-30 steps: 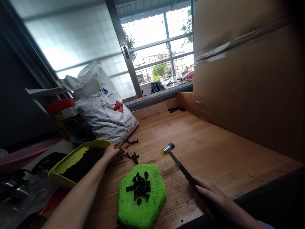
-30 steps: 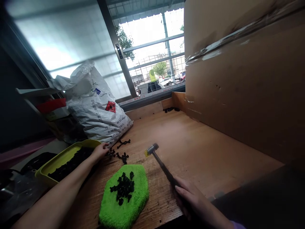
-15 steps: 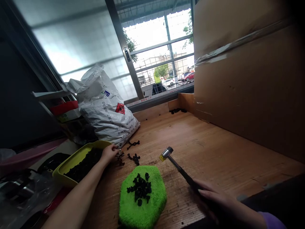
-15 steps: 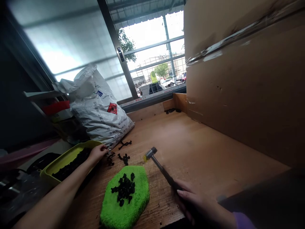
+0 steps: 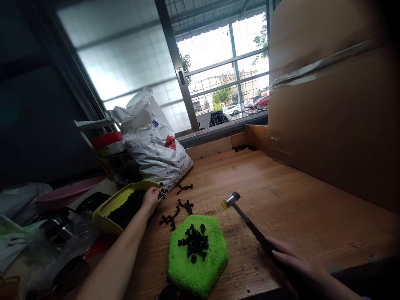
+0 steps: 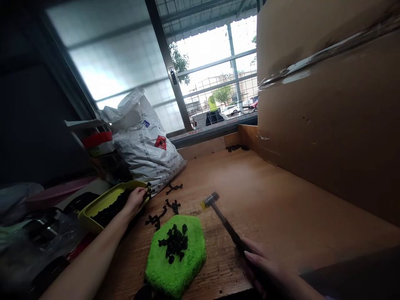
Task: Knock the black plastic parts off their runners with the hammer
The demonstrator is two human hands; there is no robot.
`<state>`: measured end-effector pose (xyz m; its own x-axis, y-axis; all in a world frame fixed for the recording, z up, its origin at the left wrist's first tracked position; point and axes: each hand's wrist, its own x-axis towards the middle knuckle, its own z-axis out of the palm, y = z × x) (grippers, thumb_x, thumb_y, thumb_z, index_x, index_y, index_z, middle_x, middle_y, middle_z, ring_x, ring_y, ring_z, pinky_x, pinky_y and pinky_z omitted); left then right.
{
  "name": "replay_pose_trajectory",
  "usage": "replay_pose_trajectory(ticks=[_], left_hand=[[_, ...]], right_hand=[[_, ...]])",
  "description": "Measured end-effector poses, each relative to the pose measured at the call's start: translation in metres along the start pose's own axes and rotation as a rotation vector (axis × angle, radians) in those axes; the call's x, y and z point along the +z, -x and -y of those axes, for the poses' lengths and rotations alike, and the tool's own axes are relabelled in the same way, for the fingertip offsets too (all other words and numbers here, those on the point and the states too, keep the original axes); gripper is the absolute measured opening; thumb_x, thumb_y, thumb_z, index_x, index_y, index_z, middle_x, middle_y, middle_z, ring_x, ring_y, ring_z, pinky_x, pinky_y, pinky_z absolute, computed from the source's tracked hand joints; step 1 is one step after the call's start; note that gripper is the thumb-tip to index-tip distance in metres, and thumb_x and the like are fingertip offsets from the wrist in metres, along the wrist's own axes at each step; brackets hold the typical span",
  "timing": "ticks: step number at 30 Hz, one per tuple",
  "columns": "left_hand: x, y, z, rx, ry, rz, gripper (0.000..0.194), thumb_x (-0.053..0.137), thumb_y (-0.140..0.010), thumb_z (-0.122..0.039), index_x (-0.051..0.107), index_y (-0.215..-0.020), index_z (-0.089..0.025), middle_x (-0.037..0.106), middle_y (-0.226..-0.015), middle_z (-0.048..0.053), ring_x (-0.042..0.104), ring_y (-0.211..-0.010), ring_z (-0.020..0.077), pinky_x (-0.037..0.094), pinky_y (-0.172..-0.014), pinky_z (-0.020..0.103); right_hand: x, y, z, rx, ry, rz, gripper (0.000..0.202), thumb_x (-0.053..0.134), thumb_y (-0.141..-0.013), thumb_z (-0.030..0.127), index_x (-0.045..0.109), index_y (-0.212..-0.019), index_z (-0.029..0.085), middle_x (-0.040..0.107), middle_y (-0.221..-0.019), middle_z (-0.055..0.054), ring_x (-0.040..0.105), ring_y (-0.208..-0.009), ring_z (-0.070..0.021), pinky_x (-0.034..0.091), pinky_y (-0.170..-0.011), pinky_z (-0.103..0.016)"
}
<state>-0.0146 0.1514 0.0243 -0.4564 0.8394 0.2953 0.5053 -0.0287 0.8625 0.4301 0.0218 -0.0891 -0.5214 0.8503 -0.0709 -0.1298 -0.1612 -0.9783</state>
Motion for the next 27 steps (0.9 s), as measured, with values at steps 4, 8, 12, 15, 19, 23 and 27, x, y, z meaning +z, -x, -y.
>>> replay_pose_trajectory(ticks=[4,8,12,15,19,23,27], left_hand=[[-0.029,0.049,-0.001,0.021,-0.036,0.144,0.045,0.075,-0.052,-0.040,0.063,-0.088,-0.015,0.061,-0.072,0.002,0.056,-0.069,0.0154,0.042,-0.062,0.023],[-0.064,0.115,0.018,-0.016,-0.100,0.153,0.041,0.074,-0.057,-0.036,0.064,-0.092,-0.016,0.064,-0.085,0.004,0.056,-0.084,0.0182,0.042,-0.074,0.025],[-0.075,0.172,0.031,-0.144,0.077,0.103,0.038,0.074,-0.058,-0.034,0.061,-0.090,-0.017,0.065,-0.085,0.001,0.057,-0.081,0.0148,0.043,-0.072,0.022],[-0.068,0.191,0.030,-0.268,0.215,0.070,0.039,0.078,-0.055,-0.030,0.058,-0.086,-0.017,0.065,-0.075,-0.001,0.057,-0.069,0.0109,0.042,-0.065,0.019],[-0.052,0.190,0.021,-0.395,0.420,0.067,0.042,0.081,-0.052,-0.025,0.056,-0.085,-0.015,0.067,-0.070,-0.001,0.059,-0.063,0.0085,0.043,-0.064,0.018],[-0.032,0.179,0.012,-0.386,0.502,0.192,0.040,0.079,-0.054,-0.022,0.055,-0.085,-0.015,0.070,-0.075,0.002,0.062,-0.068,0.0115,0.045,-0.071,0.021],[-0.010,0.171,0.009,-0.271,0.382,0.267,0.038,0.078,-0.052,-0.020,0.052,-0.080,-0.017,0.069,-0.077,0.004,0.063,-0.073,0.0164,0.047,-0.069,0.024]], right_hand=[[0.005,0.008,0.004,0.011,0.008,-0.105,0.063,0.056,-0.077,0.055,0.045,-0.127,0.017,0.053,-0.060,0.001,0.050,-0.041,-0.0107,0.039,-0.035,-0.017],[0.008,0.012,0.010,0.004,-0.008,-0.131,0.064,0.057,-0.077,0.053,0.044,-0.127,0.015,0.053,-0.060,0.001,0.049,-0.041,-0.0111,0.037,-0.036,-0.019],[0.008,0.010,0.010,0.005,-0.004,-0.077,0.063,0.056,-0.079,0.051,0.043,-0.128,0.014,0.050,-0.058,0.001,0.047,-0.043,-0.0112,0.037,-0.036,-0.018],[0.009,0.008,0.010,0.003,-0.003,-0.052,0.063,0.054,-0.080,0.050,0.040,-0.130,0.014,0.048,-0.058,0.002,0.046,-0.044,-0.0109,0.036,-0.036,-0.018],[0.010,0.008,0.008,0.006,0.002,-0.058,0.063,0.052,-0.082,0.049,0.037,-0.131,0.012,0.046,-0.057,0.002,0.044,-0.041,-0.0100,0.034,-0.036,-0.017],[0.008,0.007,0.005,0.025,0.000,-0.072,0.064,0.051,-0.084,0.048,0.034,-0.132,0.009,0.047,-0.055,0.002,0.044,-0.039,-0.0092,0.031,-0.037,-0.018],[0.009,0.006,0.007,0.061,0.026,-0.090,0.062,0.051,-0.083,0.049,0.039,-0.130,0.010,0.049,-0.057,0.002,0.043,-0.038,-0.0091,0.030,-0.038,-0.020]])
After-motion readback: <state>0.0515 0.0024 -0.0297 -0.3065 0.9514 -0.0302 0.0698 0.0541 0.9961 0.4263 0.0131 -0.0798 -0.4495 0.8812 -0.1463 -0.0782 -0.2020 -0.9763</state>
